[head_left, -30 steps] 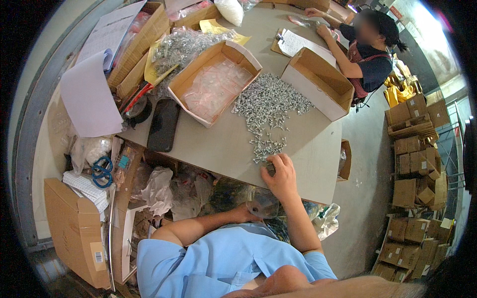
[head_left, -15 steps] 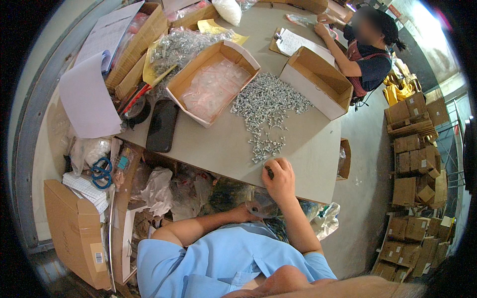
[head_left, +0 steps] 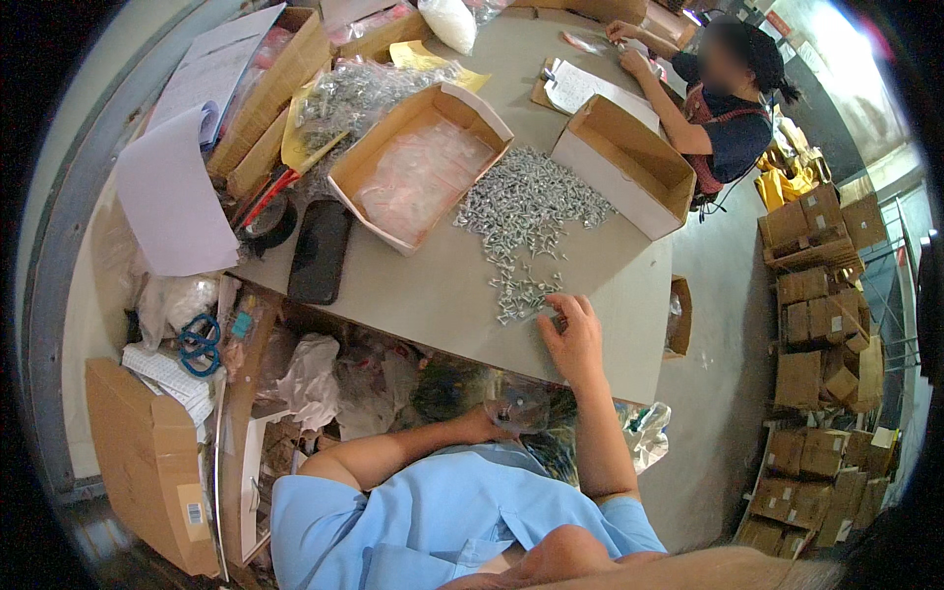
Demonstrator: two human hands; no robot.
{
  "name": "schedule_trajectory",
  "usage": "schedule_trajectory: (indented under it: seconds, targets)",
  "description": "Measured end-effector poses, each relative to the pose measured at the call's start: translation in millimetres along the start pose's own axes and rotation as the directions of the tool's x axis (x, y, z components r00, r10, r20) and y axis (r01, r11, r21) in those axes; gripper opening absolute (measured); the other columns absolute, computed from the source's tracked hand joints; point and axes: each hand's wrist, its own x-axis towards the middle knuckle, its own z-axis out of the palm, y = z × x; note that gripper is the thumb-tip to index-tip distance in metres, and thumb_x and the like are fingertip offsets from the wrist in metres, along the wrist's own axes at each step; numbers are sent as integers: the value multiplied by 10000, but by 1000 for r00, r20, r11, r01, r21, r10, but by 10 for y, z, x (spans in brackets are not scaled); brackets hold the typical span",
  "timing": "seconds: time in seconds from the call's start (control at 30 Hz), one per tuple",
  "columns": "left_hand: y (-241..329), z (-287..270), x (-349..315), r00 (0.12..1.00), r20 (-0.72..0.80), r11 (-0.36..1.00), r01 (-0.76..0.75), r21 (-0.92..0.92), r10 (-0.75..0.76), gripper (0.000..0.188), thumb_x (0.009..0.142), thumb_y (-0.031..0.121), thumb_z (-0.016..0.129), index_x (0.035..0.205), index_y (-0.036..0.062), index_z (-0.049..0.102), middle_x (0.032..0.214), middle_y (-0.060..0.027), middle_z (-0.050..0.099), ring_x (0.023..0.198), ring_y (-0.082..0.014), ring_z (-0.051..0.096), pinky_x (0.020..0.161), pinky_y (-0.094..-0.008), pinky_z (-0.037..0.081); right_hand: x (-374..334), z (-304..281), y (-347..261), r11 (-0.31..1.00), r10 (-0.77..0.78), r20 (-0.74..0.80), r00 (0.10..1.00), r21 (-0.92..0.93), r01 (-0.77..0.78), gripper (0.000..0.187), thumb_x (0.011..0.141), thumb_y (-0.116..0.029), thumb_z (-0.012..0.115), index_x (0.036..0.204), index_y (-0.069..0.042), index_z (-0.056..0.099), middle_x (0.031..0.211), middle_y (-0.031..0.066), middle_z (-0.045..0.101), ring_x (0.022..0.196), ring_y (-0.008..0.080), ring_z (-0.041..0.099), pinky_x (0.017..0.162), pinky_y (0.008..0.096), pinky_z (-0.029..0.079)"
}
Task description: The person sorts small metal components by hand, picking them from a pile on the table and placing them into a plastic bag.
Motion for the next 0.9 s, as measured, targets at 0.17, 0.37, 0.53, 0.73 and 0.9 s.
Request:
schedule_trajectory:
  seconds: [0.17, 0.37, 0.53, 0.73, 0.9]
  targets:
    - [-45, -5, -24, 994, -52, 992, -92, 85, 97, 315, 773, 207, 751, 983, 17, 613, 884, -119, 665, 853, -208, 618, 787, -360, 478, 81, 135, 93, 991, -83, -23, 996, -103, 80, 229, 760, -99, 650, 980, -45, 621, 938, 153, 584, 821, 325, 590, 733, 395, 485]
    - [-118, 29, -30, 993, -63, 995, -95, 42, 97, 241, 780, 198, 745, 908, 31, 628, 853, -105, 665, 847, -189, 622, 778, -346, 476, 18, 82, 48, 996, -11, 34, 999, -86, 14, 272, 746, -106, 638, 1010, -58, 594, 956, 164, 576, 862, 358, 582, 759, 425, 480]
    - [171, -51, -52, 997, -16, 993, -68, 97, 69, 224, 779, 189, 745, 903, 35, 639, 871, -110, 664, 835, -210, 622, 775, -348, 474, 27, 106, 72, 993, -35, 7, 999, -113, 36, 305, 746, -111, 636, 1042, -67, 579, 960, 160, 567, 877, 361, 578, 766, 431, 481]
    - [55, -28, -40, 998, -39, 984, -43, 171, 50, 259, 767, 192, 754, 923, 23, 635, 944, -133, 649, 892, -240, 609, 788, -356, 467, 5, 120, 59, 989, -30, 12, 999, -147, 32, 244, 753, -118, 640, 978, -53, 570, 934, 156, 560, 859, 369, 573, 747, 445, 476]
    - [23, -43, -27, 999, -12, 976, -48, 214, 52, 282, 754, 182, 761, 942, 23, 623, 958, -122, 639, 910, -227, 600, 798, -356, 464, -131, 48, 62, 981, -52, 10, 999, -188, 53, 179, 769, -126, 641, 908, -46, 563, 911, 158, 565, 812, 377, 577, 702, 446, 480]
